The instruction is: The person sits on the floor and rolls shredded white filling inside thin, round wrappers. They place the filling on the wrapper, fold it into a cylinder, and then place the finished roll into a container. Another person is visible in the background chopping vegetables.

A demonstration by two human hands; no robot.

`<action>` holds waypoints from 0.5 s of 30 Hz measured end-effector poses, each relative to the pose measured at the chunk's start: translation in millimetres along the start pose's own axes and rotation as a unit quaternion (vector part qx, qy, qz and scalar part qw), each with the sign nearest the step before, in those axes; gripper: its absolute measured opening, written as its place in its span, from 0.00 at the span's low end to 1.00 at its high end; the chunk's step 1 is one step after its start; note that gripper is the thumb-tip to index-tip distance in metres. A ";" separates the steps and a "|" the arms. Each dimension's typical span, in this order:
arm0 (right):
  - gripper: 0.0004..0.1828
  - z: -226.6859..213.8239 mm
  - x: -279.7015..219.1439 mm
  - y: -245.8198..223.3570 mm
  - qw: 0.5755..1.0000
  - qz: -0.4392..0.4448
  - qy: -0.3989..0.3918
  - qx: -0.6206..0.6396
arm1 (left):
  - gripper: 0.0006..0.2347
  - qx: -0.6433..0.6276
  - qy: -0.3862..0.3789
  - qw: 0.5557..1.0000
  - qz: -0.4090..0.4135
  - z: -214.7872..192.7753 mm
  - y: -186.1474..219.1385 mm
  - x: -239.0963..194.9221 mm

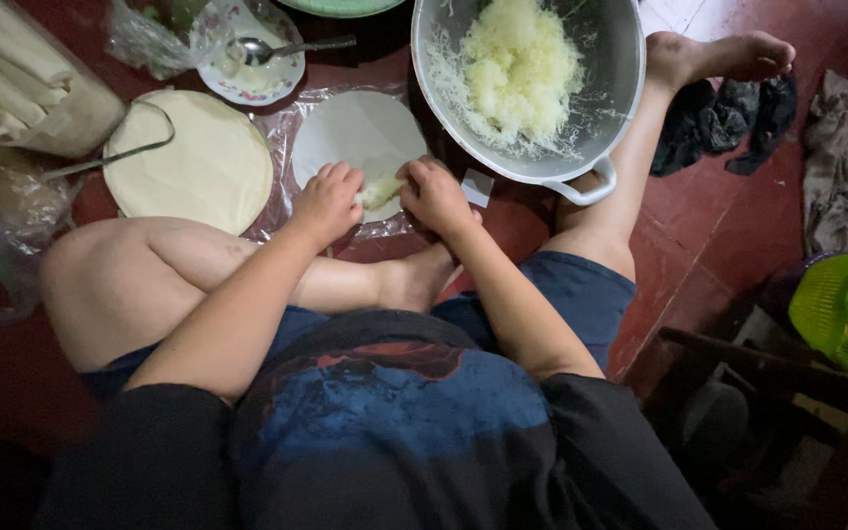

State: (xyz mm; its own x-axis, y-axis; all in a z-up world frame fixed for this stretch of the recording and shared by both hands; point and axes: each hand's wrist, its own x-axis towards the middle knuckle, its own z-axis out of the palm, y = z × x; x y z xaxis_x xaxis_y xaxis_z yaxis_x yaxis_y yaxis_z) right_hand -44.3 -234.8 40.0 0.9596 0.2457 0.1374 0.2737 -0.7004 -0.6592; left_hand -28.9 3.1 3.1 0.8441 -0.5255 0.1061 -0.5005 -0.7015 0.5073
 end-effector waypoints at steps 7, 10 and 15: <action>0.19 -4.6 -2.0 7.1 0.998 -0.007 0.048 0.035 | 0.22 -0.029 -0.032 0.998 -0.049 -13.0 -4.7 -8.3; 0.13 -11.2 -4.5 1.8 0.983 0.101 0.077 0.130 | 0.28 -0.058 -0.048 0.993 -0.089 -20.9 -6.8 -15.3; 0.07 -12.8 -6.6 -7.6 0.995 0.068 0.069 0.003 | 0.26 -0.090 -0.043 0.988 -0.114 -20.8 -1.7 -15.3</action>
State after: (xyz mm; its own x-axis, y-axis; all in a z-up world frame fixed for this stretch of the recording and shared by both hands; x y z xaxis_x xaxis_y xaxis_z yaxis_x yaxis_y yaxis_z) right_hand -51.9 -239.8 53.5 0.9878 0.0540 0.1458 0.1400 -0.7171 -0.6828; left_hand -37.0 22.4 18.4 0.9078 -0.4080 -0.0969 -0.2504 -0.7129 0.6551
